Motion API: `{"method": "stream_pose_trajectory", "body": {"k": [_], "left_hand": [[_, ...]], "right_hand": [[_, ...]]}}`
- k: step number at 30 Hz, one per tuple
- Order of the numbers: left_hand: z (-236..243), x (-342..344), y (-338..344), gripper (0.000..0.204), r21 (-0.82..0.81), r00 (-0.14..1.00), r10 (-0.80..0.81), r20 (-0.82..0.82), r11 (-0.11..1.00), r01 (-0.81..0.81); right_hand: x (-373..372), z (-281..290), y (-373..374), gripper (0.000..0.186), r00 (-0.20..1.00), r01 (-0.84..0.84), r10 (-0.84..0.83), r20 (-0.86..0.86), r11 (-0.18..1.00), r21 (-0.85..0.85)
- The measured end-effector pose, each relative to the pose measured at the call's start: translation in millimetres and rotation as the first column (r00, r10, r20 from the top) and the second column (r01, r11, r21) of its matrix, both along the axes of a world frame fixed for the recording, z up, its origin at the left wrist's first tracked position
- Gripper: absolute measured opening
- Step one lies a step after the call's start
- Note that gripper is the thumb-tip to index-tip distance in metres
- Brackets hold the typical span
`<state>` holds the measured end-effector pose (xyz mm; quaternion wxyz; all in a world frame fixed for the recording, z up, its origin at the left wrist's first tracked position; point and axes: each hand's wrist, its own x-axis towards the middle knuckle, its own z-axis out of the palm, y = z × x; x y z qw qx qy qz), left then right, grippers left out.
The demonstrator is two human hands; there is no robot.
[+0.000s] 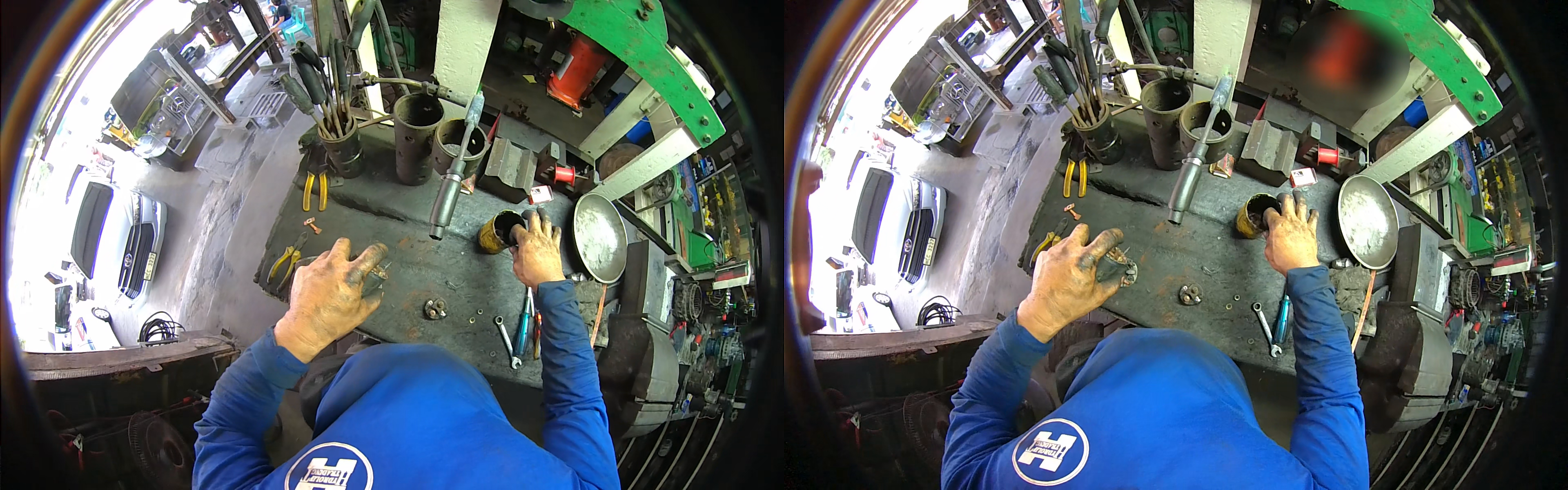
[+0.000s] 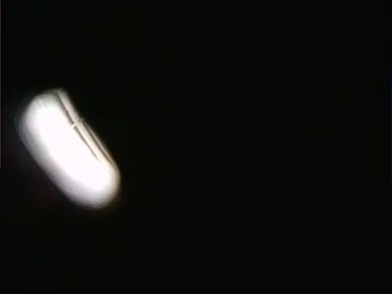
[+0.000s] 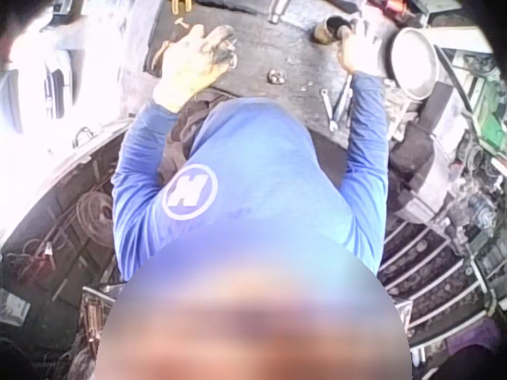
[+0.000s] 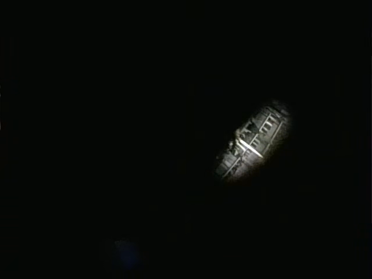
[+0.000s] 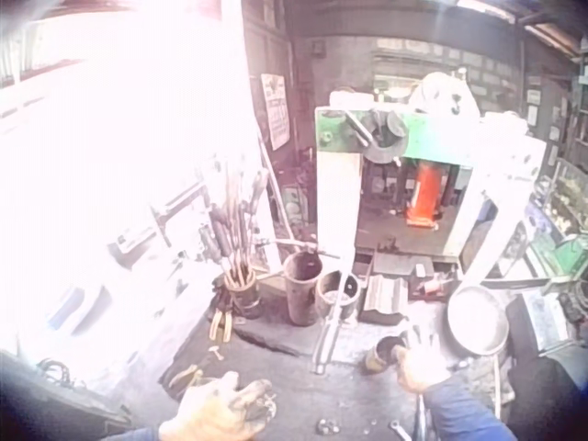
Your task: The person disassembles a small cylindrical mechanical component on a workbench, using a hammer, pliers, and a ratchet to remove and reposition internal parts. The person repeatedly handles the component and its pieces, placing them on the bench and reassembling them by hand.
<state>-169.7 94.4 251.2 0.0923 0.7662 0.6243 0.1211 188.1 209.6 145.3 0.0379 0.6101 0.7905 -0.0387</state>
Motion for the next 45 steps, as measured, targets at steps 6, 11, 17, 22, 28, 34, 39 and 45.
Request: {"method": "stream_pose_trajectory", "body": {"k": [6, 11, 17, 22, 28, 34, 39, 45], "left_hand": [[2.8, 6.8, -1.7, 0.057, 0.013, 0.999, 0.013, -0.039, 1.000, -0.013], [0.6, 7.1, 5.5, 0.058, -0.129, 0.981, 0.047, 0.188, 0.991, -0.023], [0.8, 4.3, 7.4, 0.060, -0.159, 0.972, 0.036, 0.232, 0.987, 0.001], [3.0, 5.2, 6.8, 0.060, -0.156, 0.976, 0.026, 0.218, 0.988, 0.008], [-0.6, 3.1, 6.3, 0.060, -0.145, 0.975, 0.032, 0.220, 0.989, 0.001], [-0.8, 2.9, 4.7, 0.060, -0.155, 0.980, 0.058, 0.191, 0.988, -0.028], [-2.2, 8.2, 9.7, 0.063, -0.204, 0.973, 0.073, 0.220, 0.979, -0.027], [1.0, 4.2, 8.0, 0.065, -0.181, 0.970, 0.100, 0.221, 0.982, -0.060]], "right_hand": [[-34.1, 29.8, -39.0, 0.058, 0.925, 0.000, 0.043, -0.377, 0.994, 0.113], [-88.1, 49.4, -87.9, 0.063, 0.465, -0.358, 0.075, -0.882, 0.927, -0.110], [-110.1, 46.4, -92.0, 0.083, 0.720, -0.444, 0.442, -0.535, 0.886, 0.134], [-113.6, 40.7, -89.2, 0.086, 0.762, -0.480, 0.506, -0.405, 0.860, 0.170], [-88.4, 24.3, -93.8, 0.074, 0.794, -0.392, 0.478, -0.377, 0.875, 0.283], [-36.6, -24.6, -73.1, 0.079, 0.924, 0.139, -0.012, -0.382, 0.941, 0.308], [-6.9, -73.7, -64.5, 0.095, 0.940, 0.201, -0.135, -0.313, 0.961, 0.189], [-3.8, -103.2, -76.0, 0.095, 0.964, 0.195, -0.148, -0.219, 0.958, 0.213]]}}
